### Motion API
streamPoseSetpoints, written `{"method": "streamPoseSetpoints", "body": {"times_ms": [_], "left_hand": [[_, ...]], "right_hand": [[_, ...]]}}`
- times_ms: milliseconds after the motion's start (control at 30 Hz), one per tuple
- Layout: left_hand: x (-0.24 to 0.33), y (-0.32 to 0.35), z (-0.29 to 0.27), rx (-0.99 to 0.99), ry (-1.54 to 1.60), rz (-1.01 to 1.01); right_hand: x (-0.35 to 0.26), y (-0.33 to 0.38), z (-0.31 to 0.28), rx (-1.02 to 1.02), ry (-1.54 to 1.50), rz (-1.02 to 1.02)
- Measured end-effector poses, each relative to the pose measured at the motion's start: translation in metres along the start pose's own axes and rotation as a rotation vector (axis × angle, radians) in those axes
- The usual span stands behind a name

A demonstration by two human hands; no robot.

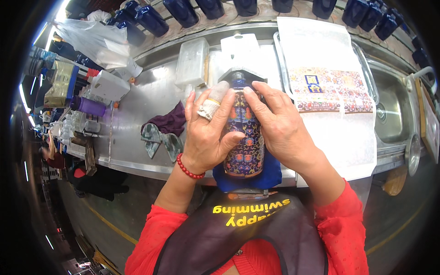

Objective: The person uses a small black tool to scrape or adjust the surface of a decorated blue ceramic vase. They rotate the vase to access different sides and continue the scraping motion along the patterned surface.

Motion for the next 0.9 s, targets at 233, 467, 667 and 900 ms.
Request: {"method": "streamPoseSetpoints", "body": {"times_ms": [233, 467, 667, 900], "left_hand": [[0.0005, -0.0006, -0.0004, 0.003, 0.014, 0.002], [-0.0006, -0.0003, -0.0006, 0.018, 0.013, 0.0], [-0.0005, -0.0003, -0.0012, 0.032, 0.03, 0.002], [-0.0001, 0.0002, -0.0021, 0.033, 0.021, 0.007]], "right_hand": [[-0.0002, -0.0017, -0.0025, 0.019, -0.022, 0.008], [0.0024, -0.0027, -0.0037, 0.013, -0.027, 0.024], [-0.001, -0.0063, -0.0068, 0.029, 0.006, -0.031], [0.0019, -0.008, -0.0092, 0.05, -0.019, 0.02]]}}
Point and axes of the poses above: each hand's wrist, its own y-axis away from the middle knuckle, its own z-axis out of the palm, x = y × z, the point moved 10 cm from there along -y, towards the middle knuckle
